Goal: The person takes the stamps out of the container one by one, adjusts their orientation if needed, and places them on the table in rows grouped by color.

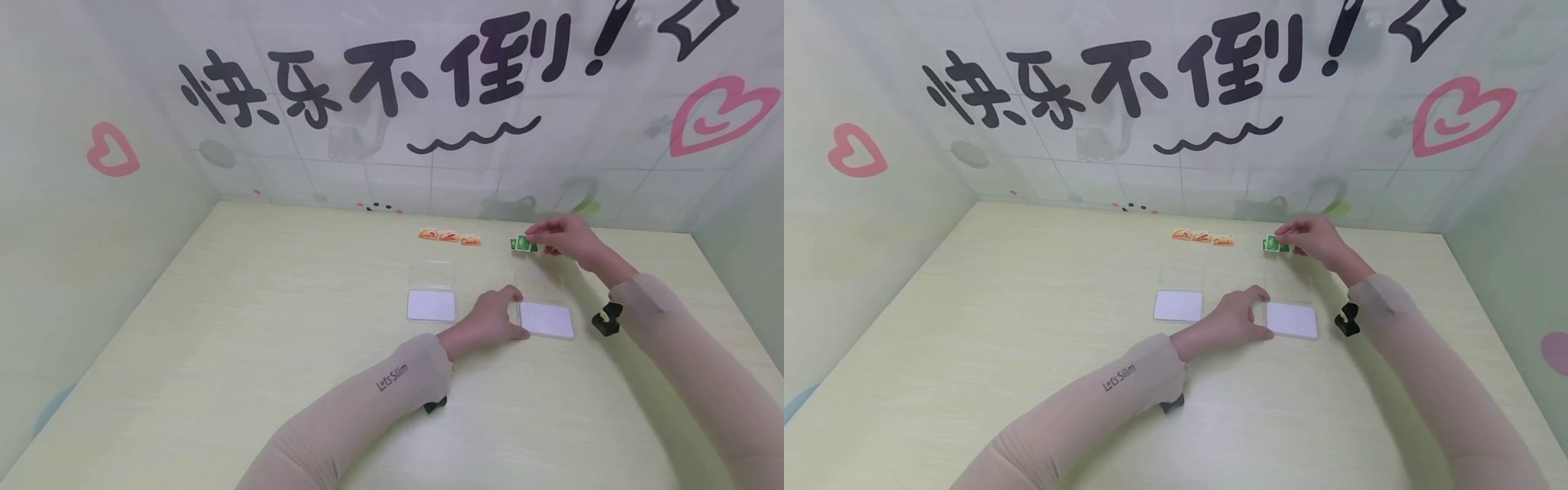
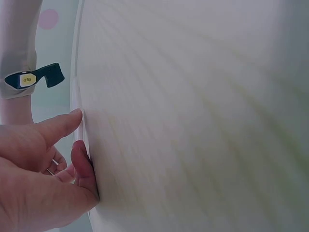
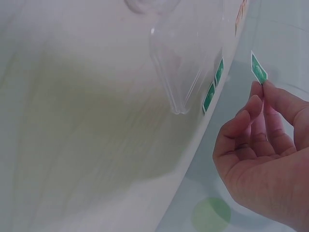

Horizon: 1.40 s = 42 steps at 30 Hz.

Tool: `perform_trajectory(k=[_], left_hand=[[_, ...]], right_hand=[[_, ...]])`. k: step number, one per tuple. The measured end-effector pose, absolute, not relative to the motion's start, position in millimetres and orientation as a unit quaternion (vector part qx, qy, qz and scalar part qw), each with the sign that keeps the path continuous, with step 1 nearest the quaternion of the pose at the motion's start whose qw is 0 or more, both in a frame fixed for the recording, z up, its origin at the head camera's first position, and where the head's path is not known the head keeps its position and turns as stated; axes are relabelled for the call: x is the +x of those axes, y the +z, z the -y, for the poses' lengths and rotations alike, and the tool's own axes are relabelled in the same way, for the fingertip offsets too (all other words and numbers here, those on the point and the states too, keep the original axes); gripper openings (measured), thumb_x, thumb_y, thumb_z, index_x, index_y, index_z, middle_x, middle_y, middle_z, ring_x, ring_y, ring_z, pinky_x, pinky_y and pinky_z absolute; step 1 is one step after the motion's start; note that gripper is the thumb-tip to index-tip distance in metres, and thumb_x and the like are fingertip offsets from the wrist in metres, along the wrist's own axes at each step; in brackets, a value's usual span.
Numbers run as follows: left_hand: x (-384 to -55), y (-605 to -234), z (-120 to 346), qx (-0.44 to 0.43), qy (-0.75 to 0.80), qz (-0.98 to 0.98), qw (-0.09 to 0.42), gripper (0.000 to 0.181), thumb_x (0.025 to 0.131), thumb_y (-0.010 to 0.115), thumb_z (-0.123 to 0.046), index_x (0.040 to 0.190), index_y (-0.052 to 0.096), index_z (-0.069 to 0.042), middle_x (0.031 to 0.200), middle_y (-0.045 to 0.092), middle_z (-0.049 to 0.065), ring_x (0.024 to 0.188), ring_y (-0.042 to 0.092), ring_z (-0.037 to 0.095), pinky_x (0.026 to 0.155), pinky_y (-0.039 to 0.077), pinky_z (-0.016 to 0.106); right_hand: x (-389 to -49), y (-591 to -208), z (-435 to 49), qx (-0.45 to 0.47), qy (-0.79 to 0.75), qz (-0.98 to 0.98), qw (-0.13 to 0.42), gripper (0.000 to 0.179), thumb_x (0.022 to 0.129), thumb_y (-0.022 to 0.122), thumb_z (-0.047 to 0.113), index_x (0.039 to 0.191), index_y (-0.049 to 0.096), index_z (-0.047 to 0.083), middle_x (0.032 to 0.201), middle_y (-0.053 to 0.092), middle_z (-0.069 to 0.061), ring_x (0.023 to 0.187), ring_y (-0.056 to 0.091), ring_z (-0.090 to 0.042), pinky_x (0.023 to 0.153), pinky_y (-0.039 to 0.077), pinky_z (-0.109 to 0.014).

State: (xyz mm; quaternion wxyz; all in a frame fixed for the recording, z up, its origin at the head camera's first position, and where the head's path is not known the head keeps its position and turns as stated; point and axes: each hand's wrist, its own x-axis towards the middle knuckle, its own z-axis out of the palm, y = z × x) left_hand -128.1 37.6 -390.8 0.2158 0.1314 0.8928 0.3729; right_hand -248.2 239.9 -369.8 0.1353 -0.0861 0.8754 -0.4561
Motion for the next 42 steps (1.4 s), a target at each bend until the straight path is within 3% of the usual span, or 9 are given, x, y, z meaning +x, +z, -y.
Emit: perform_trajectory(k=[24, 42], left_hand=[[-128.5, -391.4, -36.8, 0.136, 0.371, -0.893, 0.215, 0.058, 0.093, 0.083, -0.018, 0.144, 0.056, -0.012, 0.140, 0.062, 0.007, 0.128, 0.056, 0.018, 0.112, 0.044, 0.027], [-128.3, -391.3, -37.6, 0.129, 0.376, -0.891, 0.220, 0.057, 0.093, 0.083, -0.019, 0.144, 0.056, -0.013, 0.140, 0.062, 0.005, 0.124, 0.054, 0.016, 0.110, 0.044, 0.027]], right_hand=[[-260.8, -368.2, -227.5, -0.071, -0.453, -0.875, 0.153, 0.040, 0.106, 0.064, 0.011, 0.134, 0.059, -0.016, 0.078, 0.067, 0.012, 0.071, 0.055, -0.012, 0.068, 0.051, -0.024], [-261.9, -365.2, -222.3, -0.073, -0.437, -0.883, 0.153, 0.039, 0.105, 0.066, 0.013, 0.134, 0.061, -0.014, 0.087, 0.070, 0.010, 0.075, 0.056, -0.010, 0.070, 0.053, -0.025]])
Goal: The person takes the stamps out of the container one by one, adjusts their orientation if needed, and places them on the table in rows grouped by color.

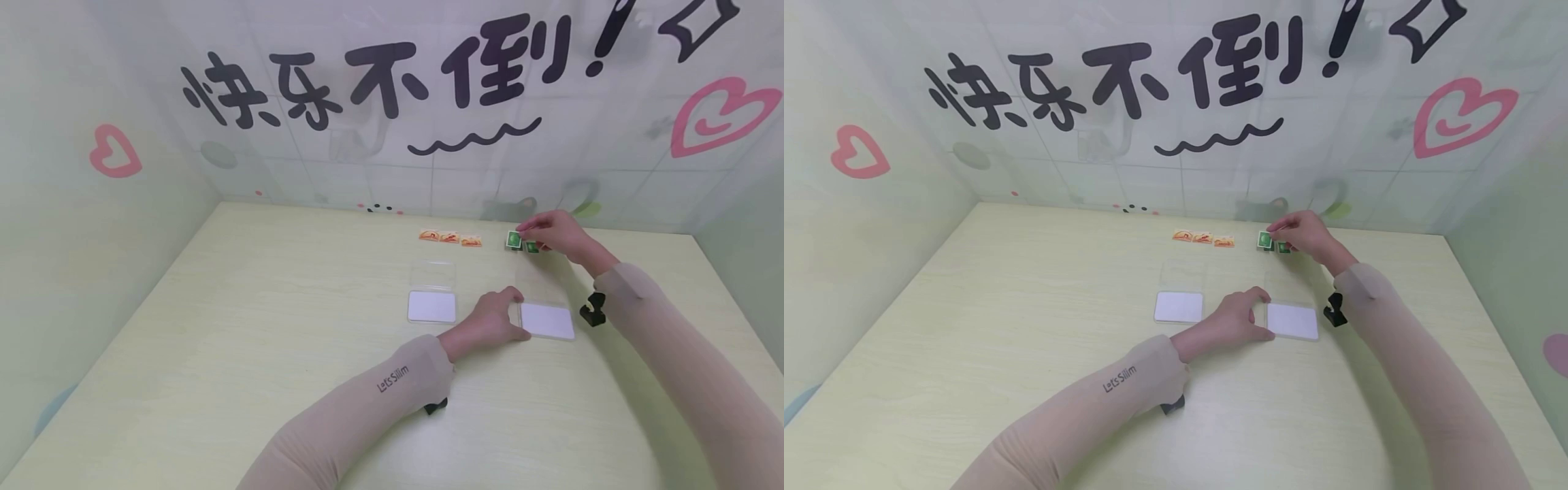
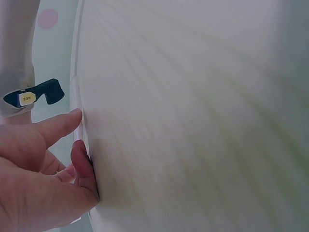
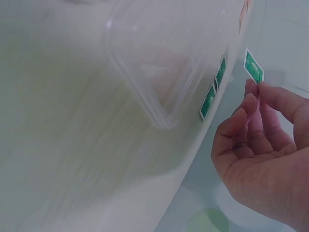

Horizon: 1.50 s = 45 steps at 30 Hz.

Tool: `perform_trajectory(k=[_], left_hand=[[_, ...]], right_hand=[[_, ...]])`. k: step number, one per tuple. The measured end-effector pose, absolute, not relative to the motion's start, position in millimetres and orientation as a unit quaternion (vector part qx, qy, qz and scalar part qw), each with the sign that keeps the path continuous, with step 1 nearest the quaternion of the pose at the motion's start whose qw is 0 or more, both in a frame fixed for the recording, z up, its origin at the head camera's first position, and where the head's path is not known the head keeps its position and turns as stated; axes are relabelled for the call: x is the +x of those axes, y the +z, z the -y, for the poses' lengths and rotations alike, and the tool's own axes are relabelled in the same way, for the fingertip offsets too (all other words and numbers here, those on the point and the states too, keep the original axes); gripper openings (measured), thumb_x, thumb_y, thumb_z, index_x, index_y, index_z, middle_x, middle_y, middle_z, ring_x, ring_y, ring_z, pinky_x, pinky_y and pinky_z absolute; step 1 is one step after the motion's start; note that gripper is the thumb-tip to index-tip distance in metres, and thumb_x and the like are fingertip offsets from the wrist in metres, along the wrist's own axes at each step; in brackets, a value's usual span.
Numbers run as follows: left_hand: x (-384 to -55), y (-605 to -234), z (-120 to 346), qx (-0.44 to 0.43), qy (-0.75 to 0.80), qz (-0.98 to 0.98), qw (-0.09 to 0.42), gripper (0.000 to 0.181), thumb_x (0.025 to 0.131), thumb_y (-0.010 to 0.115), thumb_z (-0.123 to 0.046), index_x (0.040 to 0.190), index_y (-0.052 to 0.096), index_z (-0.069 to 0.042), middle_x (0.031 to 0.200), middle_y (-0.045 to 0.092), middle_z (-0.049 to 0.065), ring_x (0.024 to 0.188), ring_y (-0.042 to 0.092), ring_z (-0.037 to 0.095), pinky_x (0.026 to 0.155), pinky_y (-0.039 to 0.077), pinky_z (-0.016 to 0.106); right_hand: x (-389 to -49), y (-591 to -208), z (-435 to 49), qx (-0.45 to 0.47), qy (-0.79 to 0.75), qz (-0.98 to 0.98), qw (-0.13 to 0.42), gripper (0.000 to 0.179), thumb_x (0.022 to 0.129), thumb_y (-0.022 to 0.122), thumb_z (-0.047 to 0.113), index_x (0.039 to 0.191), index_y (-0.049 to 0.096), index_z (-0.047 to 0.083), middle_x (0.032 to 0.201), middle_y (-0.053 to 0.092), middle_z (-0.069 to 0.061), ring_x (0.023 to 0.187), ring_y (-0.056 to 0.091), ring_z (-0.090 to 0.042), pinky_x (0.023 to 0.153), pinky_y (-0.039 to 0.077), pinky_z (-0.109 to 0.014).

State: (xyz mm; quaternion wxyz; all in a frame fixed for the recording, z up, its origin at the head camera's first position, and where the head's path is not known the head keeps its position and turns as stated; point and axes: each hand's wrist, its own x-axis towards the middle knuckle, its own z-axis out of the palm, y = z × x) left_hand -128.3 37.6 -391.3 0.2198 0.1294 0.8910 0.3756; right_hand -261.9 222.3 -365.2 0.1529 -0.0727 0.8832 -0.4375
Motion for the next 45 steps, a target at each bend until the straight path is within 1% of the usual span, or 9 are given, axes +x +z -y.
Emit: perform_trajectory(k=[11, 16, 21, 32, 34, 41, 45], left_hand=[[-126.9, -390.2, -38.1, 0.123, 0.373, -0.893, 0.218, 0.058, 0.093, 0.083, -0.019, 0.144, 0.056, -0.014, 0.139, 0.062, 0.005, 0.123, 0.055, 0.015, 0.109, 0.045, 0.027], [-127.0, -390.4, -38.2, 0.124, 0.371, -0.894, 0.218, 0.058, 0.092, 0.084, -0.019, 0.143, 0.057, -0.013, 0.138, 0.063, 0.006, 0.122, 0.055, 0.015, 0.109, 0.045, 0.026], [-126.8, -390.9, -38.0, 0.122, 0.375, -0.893, 0.219, 0.058, 0.092, 0.084, -0.018, 0.143, 0.057, -0.014, 0.139, 0.062, 0.005, 0.122, 0.055, 0.015, 0.110, 0.045, 0.027], [-127.2, -391.5, -37.8, 0.128, 0.372, -0.894, 0.213, 0.057, 0.092, 0.084, -0.018, 0.143, 0.057, -0.013, 0.138, 0.063, 0.006, 0.125, 0.055, 0.017, 0.110, 0.044, 0.026], [-127.3, -391.2, -37.7, 0.128, 0.372, -0.894, 0.213, 0.057, 0.092, 0.084, -0.018, 0.142, 0.057, -0.013, 0.137, 0.063, 0.007, 0.124, 0.055, 0.016, 0.110, 0.044, 0.026], [-126.5, -388.9, -37.3, 0.130, 0.372, -0.894, 0.213, 0.057, 0.092, 0.084, -0.018, 0.142, 0.057, -0.013, 0.137, 0.063, 0.007, 0.124, 0.056, 0.017, 0.109, 0.044, 0.026], [-125.6, -387.9, -37.1, 0.131, 0.371, -0.894, 0.213, 0.057, 0.092, 0.084, -0.018, 0.142, 0.057, -0.012, 0.137, 0.063, 0.007, 0.125, 0.056, 0.017, 0.109, 0.044, 0.025]], right_hand=[[-268.3, -367.7, -219.5, -0.071, -0.425, -0.889, 0.156, 0.041, 0.105, 0.067, 0.016, 0.134, 0.063, -0.011, 0.090, 0.070, 0.006, 0.078, 0.054, -0.014, 0.068, 0.051, -0.026], [-270.2, -369.1, -217.8, -0.075, -0.428, -0.887, 0.154, 0.040, 0.104, 0.068, 0.015, 0.133, 0.064, -0.012, 0.084, 0.068, 0.007, 0.071, 0.052, -0.012, 0.064, 0.048, -0.026], [-273.8, -371.0, -217.2, -0.076, -0.432, -0.884, 0.164, 0.040, 0.105, 0.067, 0.013, 0.134, 0.063, -0.013, 0.077, 0.063, 0.006, 0.065, 0.047, -0.011, 0.062, 0.044, -0.026], [-276.9, -372.3, -214.6, -0.079, -0.423, -0.886, 0.170, 0.038, 0.104, 0.068, 0.013, 0.132, 0.065, -0.013, 0.070, 0.060, 0.006, 0.059, 0.045, -0.009, 0.058, 0.041, -0.026], [-277.3, -372.8, -214.4, -0.080, -0.421, -0.888, 0.169, 0.038, 0.104, 0.068, 0.013, 0.131, 0.065, -0.012, 0.070, 0.061, 0.006, 0.059, 0.045, -0.009, 0.058, 0.040, -0.026], [-279.4, -376.2, -213.1, -0.078, -0.424, -0.887, 0.162, 0.036, 0.102, 0.071, 0.015, 0.128, 0.069, -0.010, 0.082, 0.070, 0.009, 0.060, 0.047, -0.009, 0.059, 0.042, -0.026], [-280.5, -378.3, -212.2, -0.077, -0.426, -0.887, 0.161, 0.035, 0.103, 0.070, 0.014, 0.127, 0.069, -0.011, 0.082, 0.070, 0.010, 0.059, 0.046, -0.008, 0.058, 0.042, -0.026]])
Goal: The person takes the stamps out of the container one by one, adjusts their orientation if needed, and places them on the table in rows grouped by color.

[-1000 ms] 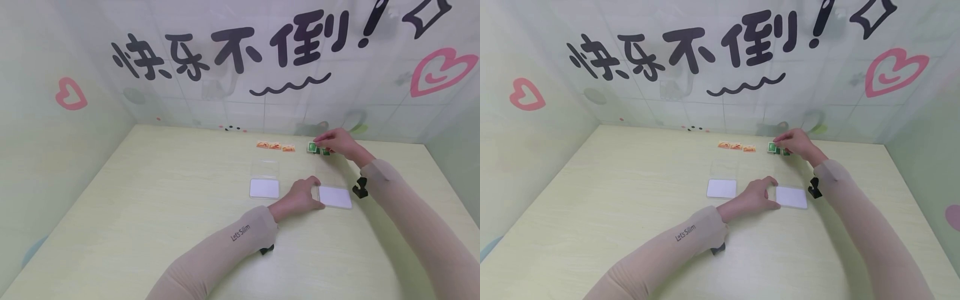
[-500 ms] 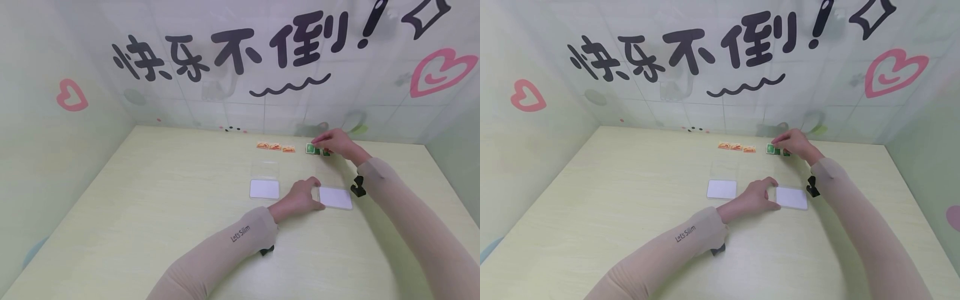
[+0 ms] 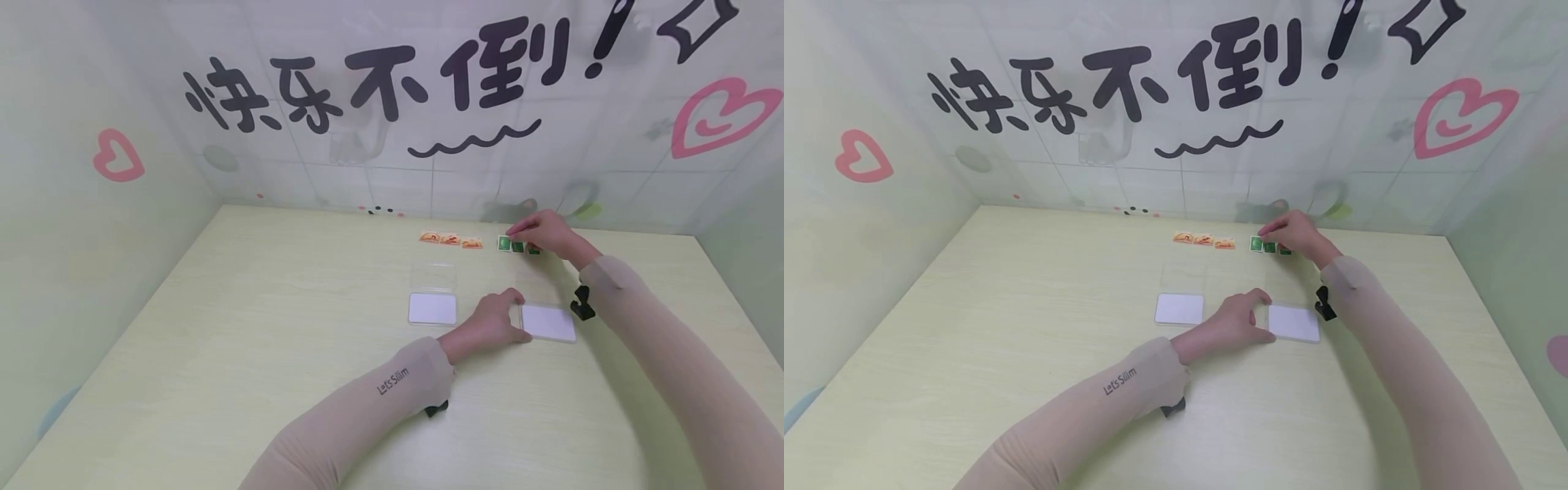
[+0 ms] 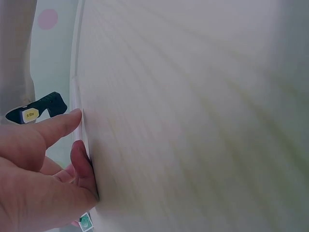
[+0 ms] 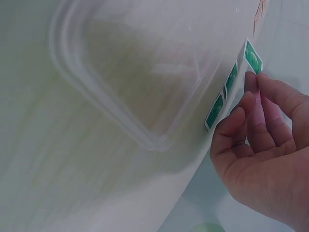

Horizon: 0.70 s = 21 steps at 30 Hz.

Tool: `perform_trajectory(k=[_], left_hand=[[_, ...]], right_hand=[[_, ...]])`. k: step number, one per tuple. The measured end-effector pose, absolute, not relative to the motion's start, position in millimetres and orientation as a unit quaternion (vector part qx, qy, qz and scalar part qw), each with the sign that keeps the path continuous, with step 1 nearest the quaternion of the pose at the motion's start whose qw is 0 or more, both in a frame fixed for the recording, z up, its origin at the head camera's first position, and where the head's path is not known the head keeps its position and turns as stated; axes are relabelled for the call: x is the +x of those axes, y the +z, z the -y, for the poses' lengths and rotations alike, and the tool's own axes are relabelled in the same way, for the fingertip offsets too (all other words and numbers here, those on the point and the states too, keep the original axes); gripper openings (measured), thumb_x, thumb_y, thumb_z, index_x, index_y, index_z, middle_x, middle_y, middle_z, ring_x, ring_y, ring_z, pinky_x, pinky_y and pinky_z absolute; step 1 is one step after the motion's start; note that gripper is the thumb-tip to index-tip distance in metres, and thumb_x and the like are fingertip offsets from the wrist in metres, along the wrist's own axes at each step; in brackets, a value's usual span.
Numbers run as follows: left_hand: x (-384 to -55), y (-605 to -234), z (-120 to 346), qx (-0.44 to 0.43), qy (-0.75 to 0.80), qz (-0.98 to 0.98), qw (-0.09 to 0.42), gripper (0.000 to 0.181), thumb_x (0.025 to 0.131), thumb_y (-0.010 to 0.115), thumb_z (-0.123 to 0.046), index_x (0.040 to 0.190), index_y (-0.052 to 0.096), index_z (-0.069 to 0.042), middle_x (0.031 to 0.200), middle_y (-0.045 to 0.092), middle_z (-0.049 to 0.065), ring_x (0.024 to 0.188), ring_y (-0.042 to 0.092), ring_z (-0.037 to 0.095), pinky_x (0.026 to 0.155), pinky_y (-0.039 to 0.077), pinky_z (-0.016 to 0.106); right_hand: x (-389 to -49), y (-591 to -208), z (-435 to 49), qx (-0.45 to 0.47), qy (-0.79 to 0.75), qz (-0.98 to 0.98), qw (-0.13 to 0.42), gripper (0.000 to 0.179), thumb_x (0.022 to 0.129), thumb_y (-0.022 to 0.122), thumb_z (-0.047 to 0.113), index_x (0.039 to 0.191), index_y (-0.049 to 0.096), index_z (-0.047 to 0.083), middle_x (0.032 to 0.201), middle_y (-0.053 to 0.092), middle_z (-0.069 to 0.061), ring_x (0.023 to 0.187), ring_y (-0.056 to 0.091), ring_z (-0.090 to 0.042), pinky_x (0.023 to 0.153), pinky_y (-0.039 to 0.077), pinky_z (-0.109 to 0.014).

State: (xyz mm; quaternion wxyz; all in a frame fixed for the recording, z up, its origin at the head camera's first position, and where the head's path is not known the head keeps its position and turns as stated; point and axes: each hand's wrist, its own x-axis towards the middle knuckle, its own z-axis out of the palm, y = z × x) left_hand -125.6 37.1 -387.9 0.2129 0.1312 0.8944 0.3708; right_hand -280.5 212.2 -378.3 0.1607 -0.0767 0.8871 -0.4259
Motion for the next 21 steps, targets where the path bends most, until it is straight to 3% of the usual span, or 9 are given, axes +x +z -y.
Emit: perform_trajectory(k=[8, 21], left_hand=[[-125.7, -387.5, -36.7, 0.130, 0.370, -0.895, 0.214, 0.056, 0.092, 0.083, -0.018, 0.141, 0.057, -0.013, 0.136, 0.063, 0.007, 0.123, 0.055, 0.016, 0.107, 0.044, 0.024], [-126.5, -390.6, -37.8, 0.123, 0.373, -0.893, 0.219, 0.057, 0.093, 0.083, -0.019, 0.143, 0.056, -0.014, 0.138, 0.062, 0.006, 0.122, 0.054, 0.015, 0.108, 0.045, 0.025]], right_hand=[[-282.5, -380.3, -211.1, -0.077, -0.422, -0.889, 0.160, 0.034, 0.102, 0.070, 0.012, 0.127, 0.069, -0.011, 0.083, 0.070, 0.011, 0.061, 0.046, -0.008, 0.059, 0.042, -0.025], [-282.4, -381.8, -209.7, -0.070, -0.408, -0.897, 0.153, 0.032, 0.103, 0.068, 0.012, 0.127, 0.071, -0.009, 0.101, 0.073, -0.002, 0.068, 0.051, -0.012, 0.062, 0.045, -0.025]])
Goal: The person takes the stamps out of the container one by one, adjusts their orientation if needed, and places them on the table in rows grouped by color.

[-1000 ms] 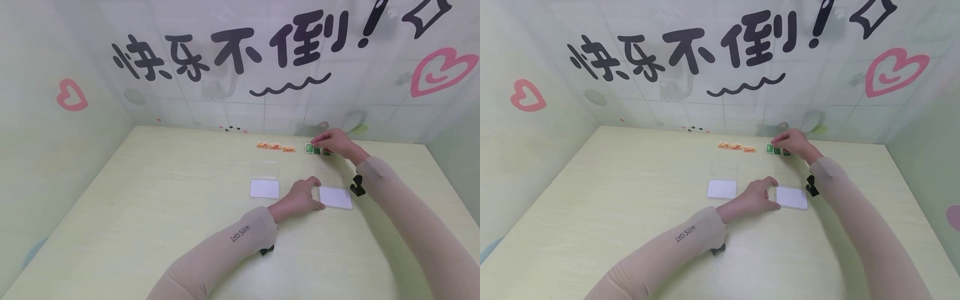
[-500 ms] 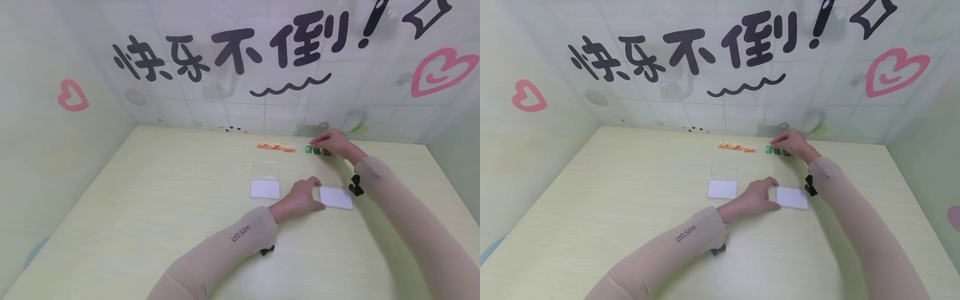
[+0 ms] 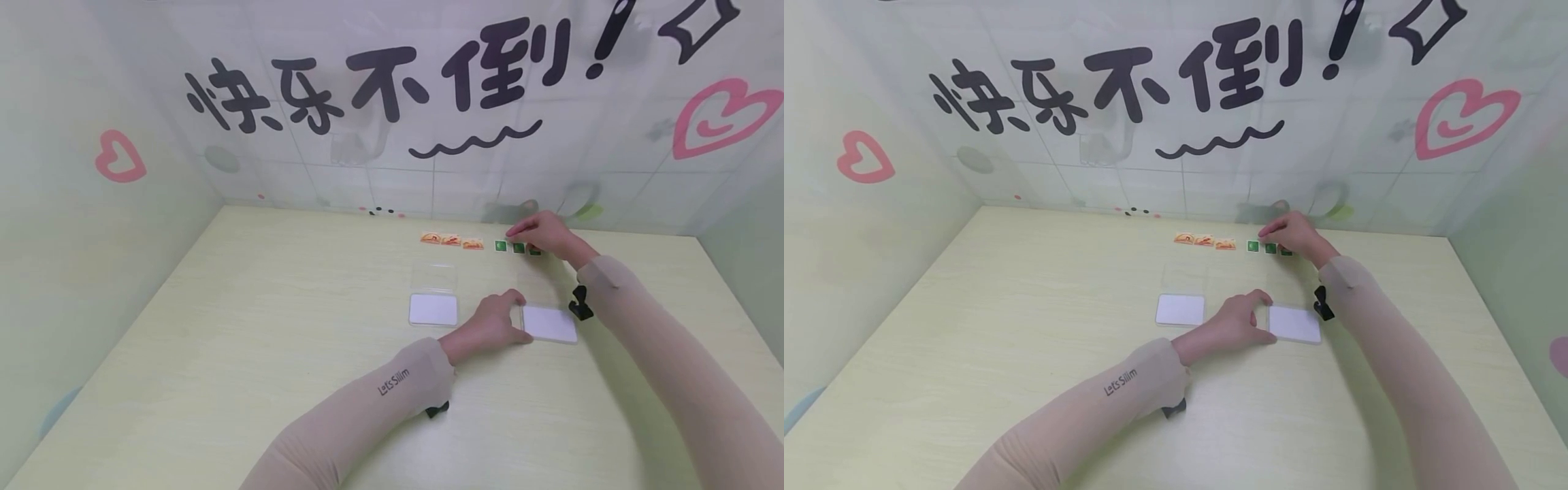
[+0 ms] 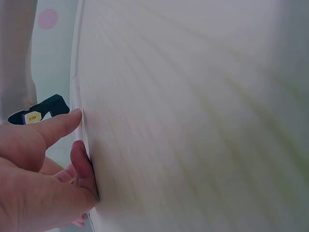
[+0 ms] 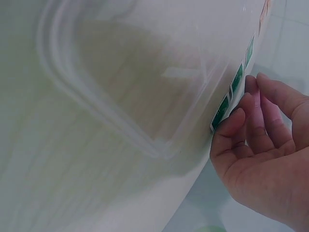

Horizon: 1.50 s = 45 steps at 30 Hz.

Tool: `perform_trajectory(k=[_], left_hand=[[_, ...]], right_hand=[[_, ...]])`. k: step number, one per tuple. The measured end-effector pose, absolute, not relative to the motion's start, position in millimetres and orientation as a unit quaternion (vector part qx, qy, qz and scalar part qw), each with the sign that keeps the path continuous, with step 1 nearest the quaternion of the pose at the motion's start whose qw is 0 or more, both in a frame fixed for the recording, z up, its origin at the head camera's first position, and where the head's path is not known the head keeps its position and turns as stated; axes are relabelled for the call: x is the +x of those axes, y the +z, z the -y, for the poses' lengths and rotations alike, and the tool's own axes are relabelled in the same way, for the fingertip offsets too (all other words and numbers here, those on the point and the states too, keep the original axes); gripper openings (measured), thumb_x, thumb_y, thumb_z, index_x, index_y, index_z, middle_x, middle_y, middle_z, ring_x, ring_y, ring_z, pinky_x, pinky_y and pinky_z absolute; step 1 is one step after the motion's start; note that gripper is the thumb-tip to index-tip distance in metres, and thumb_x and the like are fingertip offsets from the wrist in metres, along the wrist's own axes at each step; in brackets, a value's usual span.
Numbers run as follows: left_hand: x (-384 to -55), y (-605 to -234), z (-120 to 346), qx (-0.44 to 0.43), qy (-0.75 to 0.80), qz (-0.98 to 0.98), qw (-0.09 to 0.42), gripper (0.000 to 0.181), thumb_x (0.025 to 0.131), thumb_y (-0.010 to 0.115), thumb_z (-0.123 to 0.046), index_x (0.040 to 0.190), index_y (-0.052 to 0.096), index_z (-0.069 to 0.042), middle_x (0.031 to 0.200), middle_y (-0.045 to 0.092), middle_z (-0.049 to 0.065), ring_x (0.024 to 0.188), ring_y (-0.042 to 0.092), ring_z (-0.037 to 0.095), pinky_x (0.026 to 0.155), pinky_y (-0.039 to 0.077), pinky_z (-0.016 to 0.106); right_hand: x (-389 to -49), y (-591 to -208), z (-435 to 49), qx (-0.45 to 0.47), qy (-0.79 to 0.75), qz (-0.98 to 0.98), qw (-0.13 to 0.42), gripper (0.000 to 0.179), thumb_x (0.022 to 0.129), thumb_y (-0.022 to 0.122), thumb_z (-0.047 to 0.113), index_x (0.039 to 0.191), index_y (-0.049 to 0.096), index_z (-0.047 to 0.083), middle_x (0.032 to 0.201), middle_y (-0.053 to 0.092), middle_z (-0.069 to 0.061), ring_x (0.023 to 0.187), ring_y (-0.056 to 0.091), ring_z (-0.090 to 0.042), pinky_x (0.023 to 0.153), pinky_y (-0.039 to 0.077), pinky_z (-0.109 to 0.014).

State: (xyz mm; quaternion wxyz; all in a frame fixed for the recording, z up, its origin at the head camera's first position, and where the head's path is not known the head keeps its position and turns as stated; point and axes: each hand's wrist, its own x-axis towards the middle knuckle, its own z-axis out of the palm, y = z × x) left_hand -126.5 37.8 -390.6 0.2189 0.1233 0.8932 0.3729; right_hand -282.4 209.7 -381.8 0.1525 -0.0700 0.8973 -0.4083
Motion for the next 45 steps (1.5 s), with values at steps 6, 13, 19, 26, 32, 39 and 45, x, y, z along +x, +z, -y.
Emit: perform_trajectory(k=[6, 13, 19, 26, 32, 39, 45], left_hand=[[-125.5, -390.8, -40.0, 0.121, 0.370, -0.894, 0.222, 0.058, 0.092, 0.084, -0.019, 0.143, 0.057, -0.015, 0.137, 0.062, 0.005, 0.120, 0.054, 0.015, 0.107, 0.045, 0.025], [-124.6, -390.7, -41.3, 0.124, 0.369, -0.894, 0.220, 0.058, 0.092, 0.084, -0.020, 0.143, 0.057, -0.015, 0.136, 0.063, 0.006, 0.120, 0.055, 0.014, 0.107, 0.045, 0.025], [-124.8, -390.0, -40.5, 0.116, 0.381, -0.890, 0.221, 0.058, 0.091, 0.085, -0.018, 0.142, 0.057, -0.015, 0.141, 0.062, 0.006, 0.124, 0.055, 0.016, 0.110, 0.046, 0.030], [-126.9, -390.0, -38.7, 0.121, 0.389, -0.886, 0.221, 0.057, 0.091, 0.084, -0.016, 0.141, 0.057, -0.014, 0.141, 0.062, 0.007, 0.120, 0.055, 0.017, 0.108, 0.046, 0.030], [-128.0, -388.2, -35.1, 0.116, 0.395, -0.884, 0.223, 0.057, 0.091, 0.083, -0.015, 0.141, 0.057, -0.012, 0.143, 0.062, 0.008, 0.121, 0.055, 0.018, 0.110, 0.046, 0.032], [-129.1, -388.2, -35.0, 0.116, 0.390, -0.888, 0.215, 0.061, 0.090, 0.084, -0.014, 0.144, 0.056, -0.010, 0.143, 0.062, 0.011, 0.123, 0.055, 0.020, 0.111, 0.045, 0.032], [-127.4, -387.1, -39.8, 0.127, 0.378, -0.891, 0.217, 0.062, 0.093, 0.081, -0.015, 0.148, 0.053, -0.006, 0.145, 0.061, 0.012, 0.126, 0.056, 0.021, 0.112, 0.046, 0.033]], right_hand=[[-279.8, -380.4, -213.5, -0.070, -0.413, -0.895, 0.155, 0.034, 0.102, 0.070, 0.013, 0.127, 0.069, -0.011, 0.096, 0.073, -0.001, 0.067, 0.051, -0.011, 0.061, 0.045, -0.025], [-275.4, -377.4, -218.5, -0.066, -0.415, -0.894, 0.158, 0.037, 0.102, 0.072, 0.014, 0.129, 0.068, -0.011, 0.093, 0.071, 0.002, 0.067, 0.052, -0.010, 0.062, 0.046, -0.024], [-273.3, -372.8, -219.6, -0.061, -0.406, -0.898, 0.157, 0.037, 0.103, 0.070, 0.014, 0.130, 0.068, -0.010, 0.096, 0.069, 0.001, 0.070, 0.052, -0.013, 0.065, 0.046, -0.025], [-271.5, -367.1, -221.7, -0.060, -0.410, -0.898, 0.148, 0.036, 0.103, 0.069, 0.013, 0.130, 0.067, -0.011, 0.091, 0.068, 0.002, 0.070, 0.052, -0.014, 0.063, 0.046, -0.025], [-270.6, -366.5, -222.7, -0.053, -0.422, -0.893, 0.144, 0.038, 0.103, 0.070, 0.014, 0.131, 0.066, -0.011, 0.090, 0.070, 0.004, 0.072, 0.054, -0.015, 0.064, 0.048, -0.026], [-265.6, -363.5, -224.6, -0.052, -0.425, -0.894, 0.135, 0.037, 0.103, 0.068, 0.013, 0.131, 0.066, -0.011, 0.094, 0.072, 0.002, 0.074, 0.056, -0.016, 0.065, 0.049, -0.027], [-258.0, -357.6, -228.6, -0.035, -0.420, -0.899, 0.122, 0.037, 0.104, 0.067, 0.013, 0.132, 0.065, -0.011, 0.099, 0.072, 0.000, 0.076, 0.057, -0.017, 0.066, 0.050, -0.027]])
